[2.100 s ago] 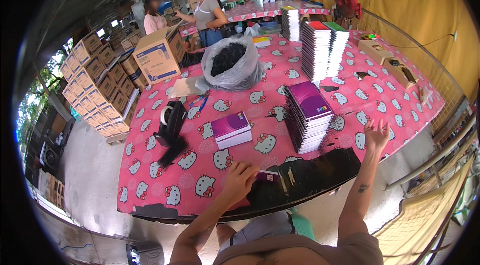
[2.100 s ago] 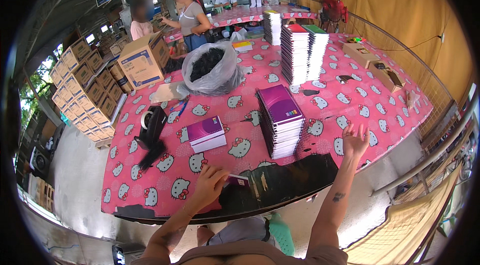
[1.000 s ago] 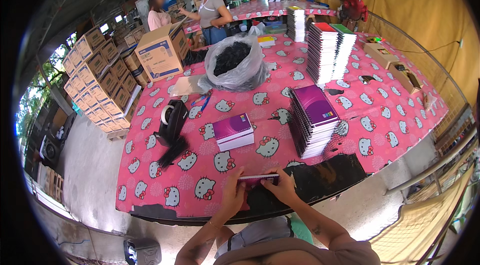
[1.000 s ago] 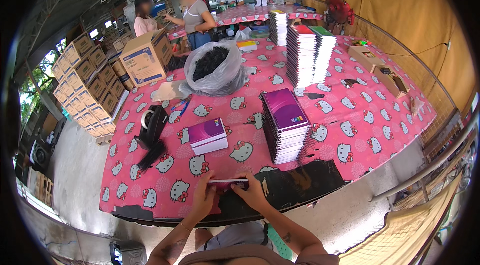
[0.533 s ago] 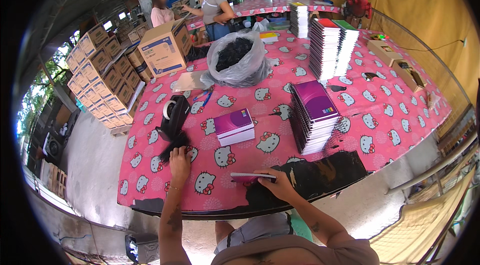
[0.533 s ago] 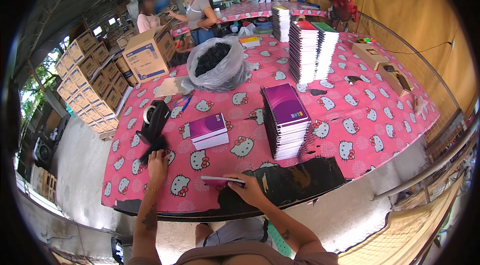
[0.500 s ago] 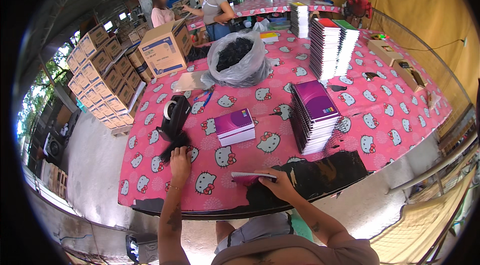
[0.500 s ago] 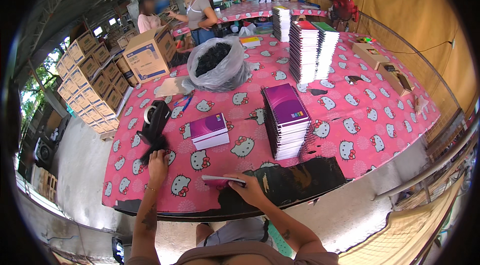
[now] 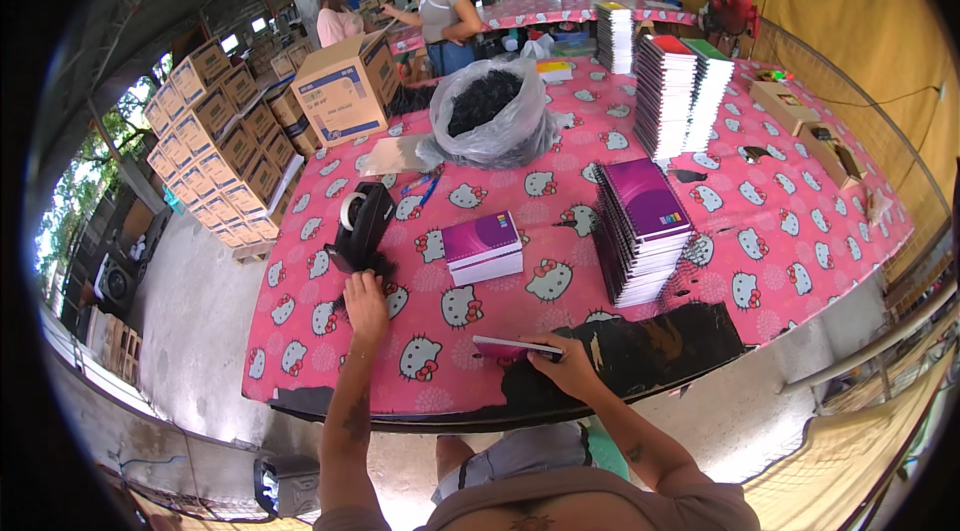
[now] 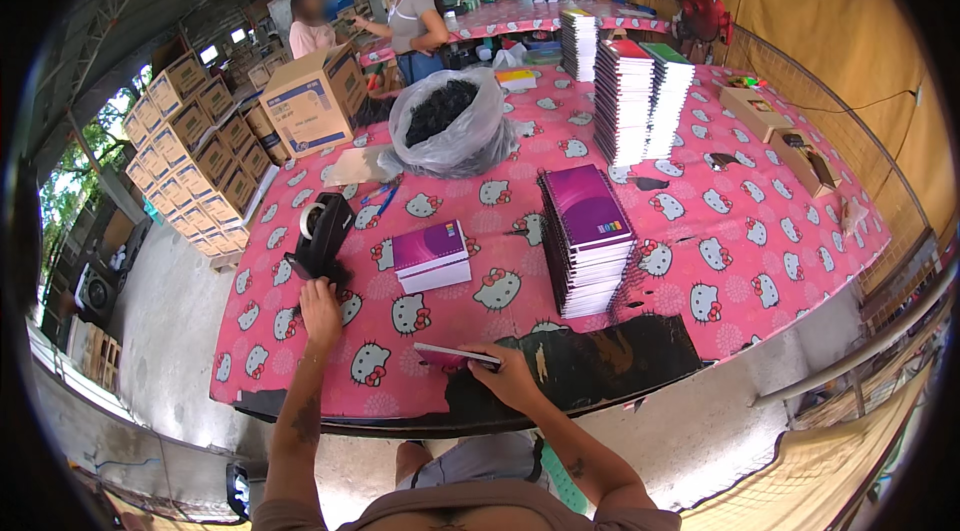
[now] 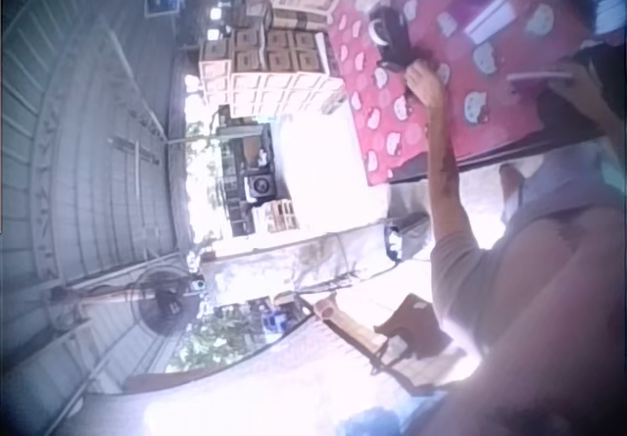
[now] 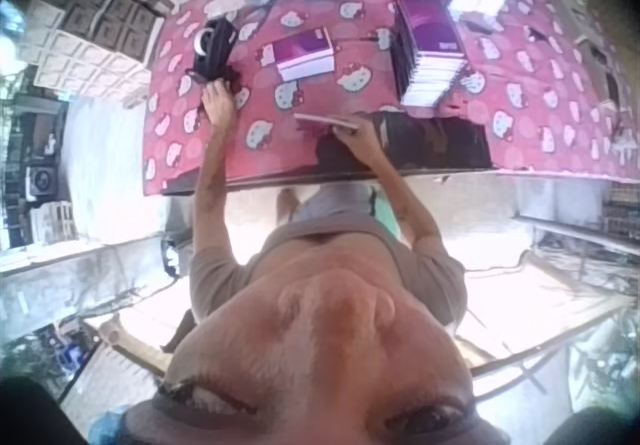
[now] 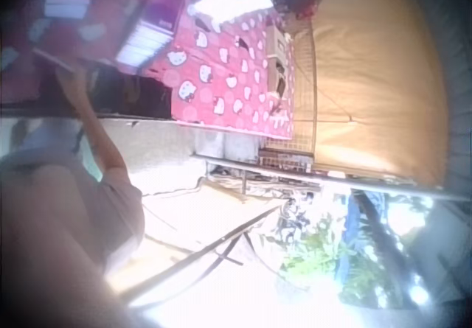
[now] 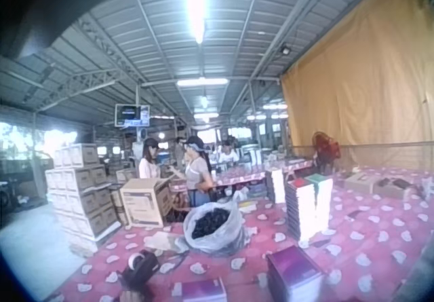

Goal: The person picks up individual purple boxes, folds the ends, and places them into a stack on a table.

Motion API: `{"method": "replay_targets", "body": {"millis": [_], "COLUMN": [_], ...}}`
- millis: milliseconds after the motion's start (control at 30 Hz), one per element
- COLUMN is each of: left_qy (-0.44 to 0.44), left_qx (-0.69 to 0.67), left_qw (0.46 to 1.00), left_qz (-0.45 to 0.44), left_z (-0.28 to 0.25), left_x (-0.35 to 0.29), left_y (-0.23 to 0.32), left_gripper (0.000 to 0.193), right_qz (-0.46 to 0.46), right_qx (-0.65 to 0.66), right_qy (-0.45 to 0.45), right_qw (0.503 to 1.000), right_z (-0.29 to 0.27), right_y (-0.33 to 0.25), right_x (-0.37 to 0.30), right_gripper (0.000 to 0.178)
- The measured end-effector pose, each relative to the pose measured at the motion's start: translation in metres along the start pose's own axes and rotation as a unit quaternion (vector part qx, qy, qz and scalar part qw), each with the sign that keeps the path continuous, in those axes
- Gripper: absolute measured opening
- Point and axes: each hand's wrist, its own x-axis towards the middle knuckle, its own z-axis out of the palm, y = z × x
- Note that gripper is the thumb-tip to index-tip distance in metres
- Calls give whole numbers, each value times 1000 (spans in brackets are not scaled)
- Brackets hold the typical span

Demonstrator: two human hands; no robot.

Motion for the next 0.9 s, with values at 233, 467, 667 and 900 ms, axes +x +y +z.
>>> {"method": "replay_targets", "body": {"millis": [233,467,667,900], "left_qy": [-31,-25,-11,-18], "left_qx": [11,2,-12,1], "left_qw": [999,1000,1000,1000], "left_qz": [7,12,23,24], "left_z": [-27,-19,-15,-24], "left_x": [-6,-6,-13,-13], "left_y": [22,4,5,8], "left_gripper": [27,22,18,20], "right_qz": [12,-12,-9,3], "right_qx": [10,-8,6,-4], "right_qy": [10,5,4,1], "right_qw": [1000,1000,1000,1000], "right_z": [0,1,0,0], "right_y": [4,1,2,-1], "right_x": [1,2,2,2], "right_gripper": [27,29,28,29]}}
